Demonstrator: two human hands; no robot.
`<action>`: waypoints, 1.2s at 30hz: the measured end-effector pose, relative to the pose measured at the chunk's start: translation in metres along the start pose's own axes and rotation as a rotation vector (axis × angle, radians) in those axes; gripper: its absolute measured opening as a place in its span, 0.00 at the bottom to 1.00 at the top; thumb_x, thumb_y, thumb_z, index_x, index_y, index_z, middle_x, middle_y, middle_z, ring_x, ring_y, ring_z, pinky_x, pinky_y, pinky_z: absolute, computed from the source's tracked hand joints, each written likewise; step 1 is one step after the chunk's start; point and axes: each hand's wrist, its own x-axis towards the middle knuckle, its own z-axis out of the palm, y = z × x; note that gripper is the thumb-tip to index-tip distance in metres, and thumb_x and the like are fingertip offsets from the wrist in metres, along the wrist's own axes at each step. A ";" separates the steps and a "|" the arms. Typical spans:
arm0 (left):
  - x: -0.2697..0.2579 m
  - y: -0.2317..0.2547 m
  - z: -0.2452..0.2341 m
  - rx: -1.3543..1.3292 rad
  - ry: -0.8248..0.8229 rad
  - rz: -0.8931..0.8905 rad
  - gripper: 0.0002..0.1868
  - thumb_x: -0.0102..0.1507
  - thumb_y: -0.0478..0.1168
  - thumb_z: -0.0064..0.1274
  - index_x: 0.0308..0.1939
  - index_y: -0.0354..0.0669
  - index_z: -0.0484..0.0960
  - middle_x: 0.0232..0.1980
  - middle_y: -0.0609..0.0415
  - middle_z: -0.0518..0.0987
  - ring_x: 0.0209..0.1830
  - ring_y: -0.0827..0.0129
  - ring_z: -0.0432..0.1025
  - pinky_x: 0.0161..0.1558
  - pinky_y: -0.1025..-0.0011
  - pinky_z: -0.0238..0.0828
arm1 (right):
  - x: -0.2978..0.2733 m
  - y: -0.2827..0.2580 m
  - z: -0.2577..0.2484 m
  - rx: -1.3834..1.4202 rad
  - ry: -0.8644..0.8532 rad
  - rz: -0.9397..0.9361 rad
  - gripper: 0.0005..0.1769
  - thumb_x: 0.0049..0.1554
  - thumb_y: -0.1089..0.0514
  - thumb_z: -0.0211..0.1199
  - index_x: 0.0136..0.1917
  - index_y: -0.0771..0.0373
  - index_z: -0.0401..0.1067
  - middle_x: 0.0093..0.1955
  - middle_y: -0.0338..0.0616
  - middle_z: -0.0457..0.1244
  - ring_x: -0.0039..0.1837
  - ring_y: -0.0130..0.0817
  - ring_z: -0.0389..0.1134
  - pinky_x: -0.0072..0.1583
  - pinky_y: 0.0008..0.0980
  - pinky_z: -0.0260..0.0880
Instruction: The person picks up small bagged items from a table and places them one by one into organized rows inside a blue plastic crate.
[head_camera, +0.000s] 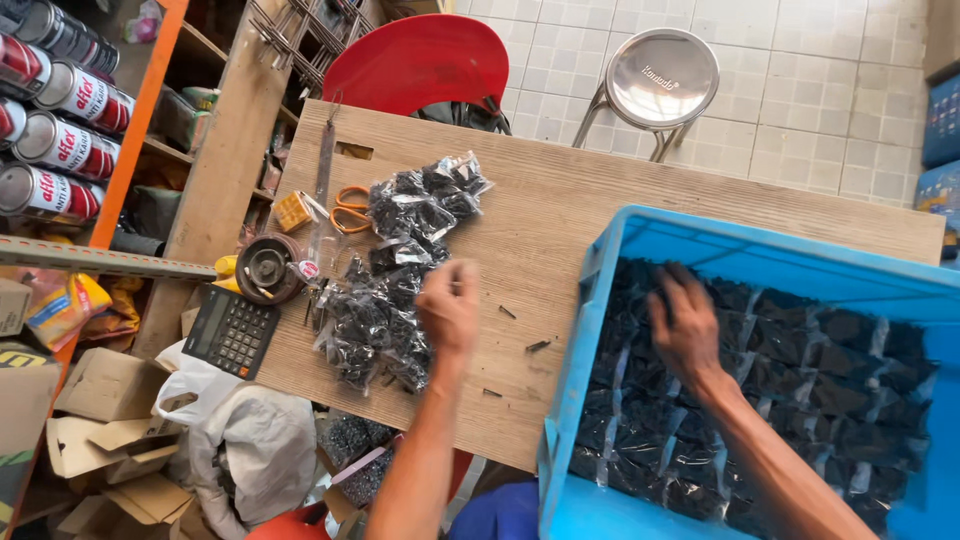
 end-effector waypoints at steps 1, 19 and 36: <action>0.015 -0.037 0.000 -0.006 -0.002 -0.002 0.10 0.67 0.43 0.60 0.46 0.41 0.89 0.37 0.43 0.86 0.41 0.47 0.82 0.42 0.55 0.79 | 0.012 -0.029 -0.019 -0.006 -0.002 -0.002 0.23 0.64 0.54 0.68 0.72 0.57 0.77 0.73 0.47 0.67 0.74 0.47 0.68 0.74 0.43 0.68; 0.020 -0.046 -0.060 -0.385 -0.162 -0.353 0.15 0.70 0.44 0.58 0.33 0.37 0.84 0.33 0.41 0.82 0.35 0.66 0.72 0.42 0.62 0.74 | 0.101 -0.292 0.012 0.307 -0.357 -0.132 0.35 0.56 0.60 0.71 0.75 0.67 0.65 0.67 0.63 0.63 0.68 0.63 0.68 0.65 0.55 0.72; -0.089 0.137 -0.030 -0.655 -0.871 -0.186 0.16 0.63 0.46 0.67 0.49 0.40 0.86 0.33 0.63 0.78 0.31 0.81 0.68 0.35 0.78 0.69 | 0.001 -0.171 -0.147 1.218 -0.027 0.886 0.16 0.67 0.51 0.61 0.58 0.65 0.77 0.54 0.44 0.72 0.55 0.30 0.71 0.57 0.33 0.73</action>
